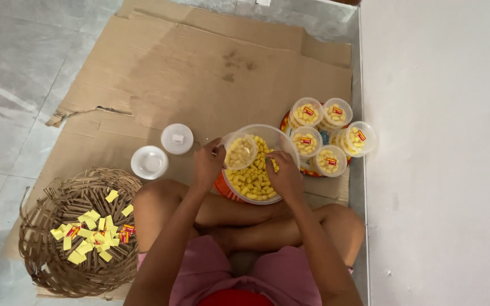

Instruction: Manually filling small plastic containers with yellow snacks and closing them with lids.

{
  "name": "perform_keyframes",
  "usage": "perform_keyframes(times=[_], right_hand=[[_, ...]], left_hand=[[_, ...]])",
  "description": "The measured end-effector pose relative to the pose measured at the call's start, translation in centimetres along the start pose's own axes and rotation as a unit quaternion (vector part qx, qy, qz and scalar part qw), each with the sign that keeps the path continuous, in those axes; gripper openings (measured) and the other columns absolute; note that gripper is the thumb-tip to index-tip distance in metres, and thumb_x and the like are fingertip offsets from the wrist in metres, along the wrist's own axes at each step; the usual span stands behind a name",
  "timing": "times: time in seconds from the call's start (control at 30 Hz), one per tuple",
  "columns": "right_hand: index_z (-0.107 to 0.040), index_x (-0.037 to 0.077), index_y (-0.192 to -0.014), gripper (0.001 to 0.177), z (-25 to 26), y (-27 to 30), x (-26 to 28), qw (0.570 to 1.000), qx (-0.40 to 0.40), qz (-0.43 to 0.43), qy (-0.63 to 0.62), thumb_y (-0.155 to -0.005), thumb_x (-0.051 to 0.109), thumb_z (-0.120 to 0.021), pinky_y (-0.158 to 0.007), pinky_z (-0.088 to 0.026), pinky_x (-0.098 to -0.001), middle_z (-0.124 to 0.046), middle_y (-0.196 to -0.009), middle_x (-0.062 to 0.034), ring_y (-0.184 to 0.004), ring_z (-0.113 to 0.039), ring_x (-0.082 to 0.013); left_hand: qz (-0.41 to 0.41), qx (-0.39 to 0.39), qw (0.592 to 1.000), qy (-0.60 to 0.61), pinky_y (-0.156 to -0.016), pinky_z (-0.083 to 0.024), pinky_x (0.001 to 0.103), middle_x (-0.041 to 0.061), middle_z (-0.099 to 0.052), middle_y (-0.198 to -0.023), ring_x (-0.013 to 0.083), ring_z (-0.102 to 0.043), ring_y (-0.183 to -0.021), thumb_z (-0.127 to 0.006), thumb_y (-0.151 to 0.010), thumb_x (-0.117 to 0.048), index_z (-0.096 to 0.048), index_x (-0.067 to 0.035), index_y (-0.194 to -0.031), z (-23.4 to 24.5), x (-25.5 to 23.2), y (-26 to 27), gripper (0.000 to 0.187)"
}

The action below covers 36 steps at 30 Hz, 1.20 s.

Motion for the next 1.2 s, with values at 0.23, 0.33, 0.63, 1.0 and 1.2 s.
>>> perform_keyframes(times=[0.23,0.33,0.63,1.0,1.2], right_hand=[[-0.072,0.017,-0.124,0.029,-0.3,-0.3,1.1,0.997,0.074,0.001,-0.011,-0.104,0.027,-0.054,-0.09,-0.058,-0.046,-0.066,-0.128,-0.0097,-0.119,-0.065,-0.0344],[-0.069,0.012,-0.132,0.033,-3.6,-1.5,-0.6,0.99,0.132,0.054,-0.016,-0.102,0.023,-0.06,-0.101,-0.052,-0.0516,-0.064,-0.132,-0.0172,-0.127,-0.059,-0.04],[-0.052,-0.004,-0.146,0.06,-7.6,-3.0,0.4,0.969,0.194,0.105,-0.113,-0.09,0.005,-0.071,-0.111,-0.042,-0.0613,-0.042,-0.152,-0.0336,-0.137,-0.042,-0.0566],[-0.065,0.0,-0.126,0.034,-8.4,-2.5,-1.2,0.966,0.2,0.094,-0.131,-0.095,0.012,-0.072,-0.091,-0.059,-0.0483,-0.055,-0.118,-0.023,-0.106,-0.066,-0.0447],[-0.065,0.003,-0.127,0.031,-8.8,-2.9,-1.3,0.97,0.185,0.072,-0.138,-0.097,0.009,-0.068,-0.092,-0.06,-0.0445,-0.056,-0.115,-0.021,-0.108,-0.066,-0.0398]], left_hand=[[-0.022,-0.013,0.997,-0.067,-0.065,-0.059,0.05,0.026,-0.075,-0.09,0.0414,-0.074,-0.076,-0.059,-0.094,-0.015,-0.072,0.002,-0.123,0.7,-2.8,0.6,0.036],[-0.029,-0.03,0.996,-0.077,-0.072,-0.059,0.052,0.026,-0.075,-0.093,0.0434,-0.073,-0.082,-0.062,-0.092,-0.018,-0.074,-0.002,-0.121,0.4,-1.0,-0.1,0.035],[-0.016,-0.022,0.996,-0.081,-0.068,-0.062,0.043,0.022,-0.076,-0.09,0.0334,-0.076,-0.073,-0.061,-0.091,-0.018,-0.074,-0.005,-0.122,0.6,-1.1,0.0,0.037],[-0.108,-0.063,0.986,-0.112,-0.071,-0.062,0.037,0.026,-0.074,-0.093,0.0326,-0.075,-0.088,-0.062,-0.095,-0.005,-0.072,0.006,-0.121,3.8,-2.7,1.7,0.029],[-0.055,-0.039,0.99,-0.123,-0.074,-0.062,0.044,0.027,-0.074,-0.098,0.0359,-0.074,-0.092,-0.059,-0.098,-0.011,-0.071,0.005,-0.124,4.3,-2.3,2.6,0.033]])
Point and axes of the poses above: each hand's wrist, its own y-axis away from the middle knuckle, its own z-axis out of the back of the hand, x = y × z, the point moved 6 cm from there along -y, towards the middle knuckle
